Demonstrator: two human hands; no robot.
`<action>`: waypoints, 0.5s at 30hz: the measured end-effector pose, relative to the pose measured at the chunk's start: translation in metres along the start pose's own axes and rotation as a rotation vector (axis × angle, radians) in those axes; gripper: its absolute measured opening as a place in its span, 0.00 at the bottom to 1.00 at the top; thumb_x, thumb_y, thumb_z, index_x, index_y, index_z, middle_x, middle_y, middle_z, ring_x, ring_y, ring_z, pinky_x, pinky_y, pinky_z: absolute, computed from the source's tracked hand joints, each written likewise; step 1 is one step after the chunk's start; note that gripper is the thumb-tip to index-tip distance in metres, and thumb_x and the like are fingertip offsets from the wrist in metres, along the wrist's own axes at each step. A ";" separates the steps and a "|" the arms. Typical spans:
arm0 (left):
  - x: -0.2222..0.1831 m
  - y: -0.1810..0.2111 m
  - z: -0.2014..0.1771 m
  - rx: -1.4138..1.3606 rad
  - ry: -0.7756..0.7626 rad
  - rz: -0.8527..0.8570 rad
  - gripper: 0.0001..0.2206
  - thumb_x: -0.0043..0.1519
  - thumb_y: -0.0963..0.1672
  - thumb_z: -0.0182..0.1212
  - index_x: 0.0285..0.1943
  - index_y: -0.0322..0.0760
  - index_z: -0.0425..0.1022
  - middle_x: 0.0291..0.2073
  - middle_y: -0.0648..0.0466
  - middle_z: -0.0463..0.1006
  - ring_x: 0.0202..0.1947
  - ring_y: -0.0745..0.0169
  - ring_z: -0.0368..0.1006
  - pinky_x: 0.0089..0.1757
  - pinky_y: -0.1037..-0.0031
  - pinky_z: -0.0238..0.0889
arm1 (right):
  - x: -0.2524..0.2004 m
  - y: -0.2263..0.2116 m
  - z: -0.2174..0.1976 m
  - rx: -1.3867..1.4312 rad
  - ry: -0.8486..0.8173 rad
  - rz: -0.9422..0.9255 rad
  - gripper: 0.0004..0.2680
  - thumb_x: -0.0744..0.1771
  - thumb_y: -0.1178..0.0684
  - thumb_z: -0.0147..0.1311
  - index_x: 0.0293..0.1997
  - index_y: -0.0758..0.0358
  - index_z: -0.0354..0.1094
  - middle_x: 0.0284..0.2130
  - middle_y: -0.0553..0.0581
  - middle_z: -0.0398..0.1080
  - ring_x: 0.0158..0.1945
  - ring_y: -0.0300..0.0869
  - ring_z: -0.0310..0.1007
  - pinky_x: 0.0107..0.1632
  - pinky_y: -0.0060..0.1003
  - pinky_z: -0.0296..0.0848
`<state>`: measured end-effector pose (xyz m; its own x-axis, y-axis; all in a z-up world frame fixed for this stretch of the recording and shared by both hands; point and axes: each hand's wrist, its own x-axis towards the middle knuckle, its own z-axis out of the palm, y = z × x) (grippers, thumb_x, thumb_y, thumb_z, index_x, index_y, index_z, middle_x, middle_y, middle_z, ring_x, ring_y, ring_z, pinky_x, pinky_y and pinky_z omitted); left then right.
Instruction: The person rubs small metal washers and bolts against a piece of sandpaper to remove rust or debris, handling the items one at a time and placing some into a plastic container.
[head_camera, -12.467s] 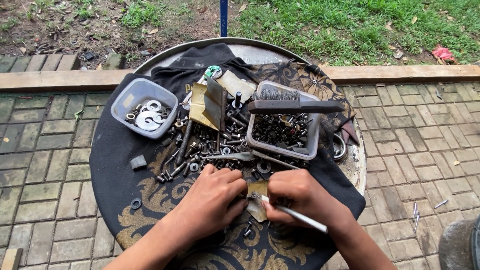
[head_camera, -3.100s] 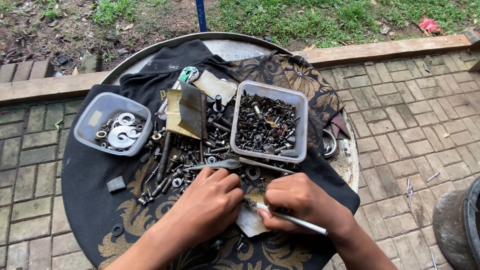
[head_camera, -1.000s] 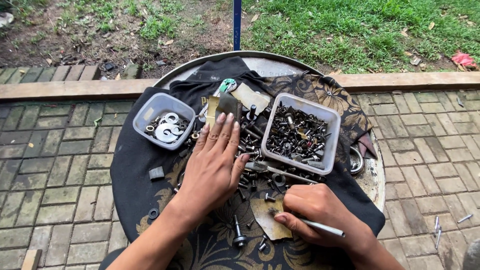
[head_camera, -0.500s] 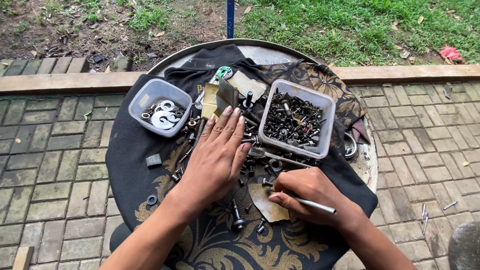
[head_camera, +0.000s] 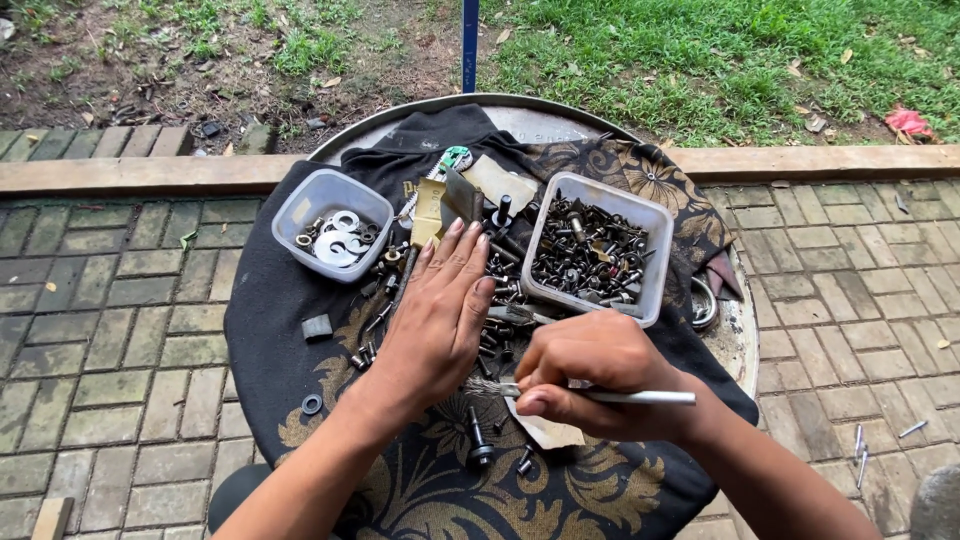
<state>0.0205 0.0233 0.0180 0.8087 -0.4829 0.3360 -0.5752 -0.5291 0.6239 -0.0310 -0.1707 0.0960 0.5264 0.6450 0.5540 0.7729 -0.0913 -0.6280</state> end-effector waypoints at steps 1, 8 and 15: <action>0.000 0.000 0.000 0.003 0.002 0.004 0.27 0.73 0.51 0.30 0.77 0.31 0.53 0.76 0.40 0.53 0.78 0.47 0.40 0.70 0.58 0.29 | 0.002 0.003 0.002 -0.003 0.002 -0.004 0.10 0.70 0.52 0.50 0.30 0.66 0.65 0.25 0.59 0.73 0.24 0.47 0.75 0.29 0.35 0.71; 0.000 -0.001 -0.002 0.047 0.003 0.012 0.26 0.73 0.50 0.31 0.76 0.31 0.54 0.76 0.40 0.54 0.78 0.48 0.41 0.70 0.58 0.30 | 0.004 0.017 0.007 0.007 0.015 -0.035 0.12 0.70 0.51 0.48 0.29 0.66 0.63 0.25 0.59 0.71 0.24 0.48 0.72 0.28 0.36 0.67; 0.001 0.002 -0.006 0.049 -0.008 0.010 0.25 0.73 0.49 0.32 0.75 0.30 0.56 0.75 0.40 0.56 0.78 0.47 0.42 0.70 0.57 0.31 | -0.007 0.018 -0.004 0.025 0.048 -0.014 0.15 0.71 0.46 0.44 0.28 0.64 0.64 0.23 0.58 0.71 0.22 0.47 0.73 0.27 0.36 0.67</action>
<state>0.0214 0.0259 0.0238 0.8022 -0.4935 0.3362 -0.5884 -0.5577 0.5854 -0.0190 -0.1802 0.0827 0.5322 0.6088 0.5884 0.7718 -0.0631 -0.6328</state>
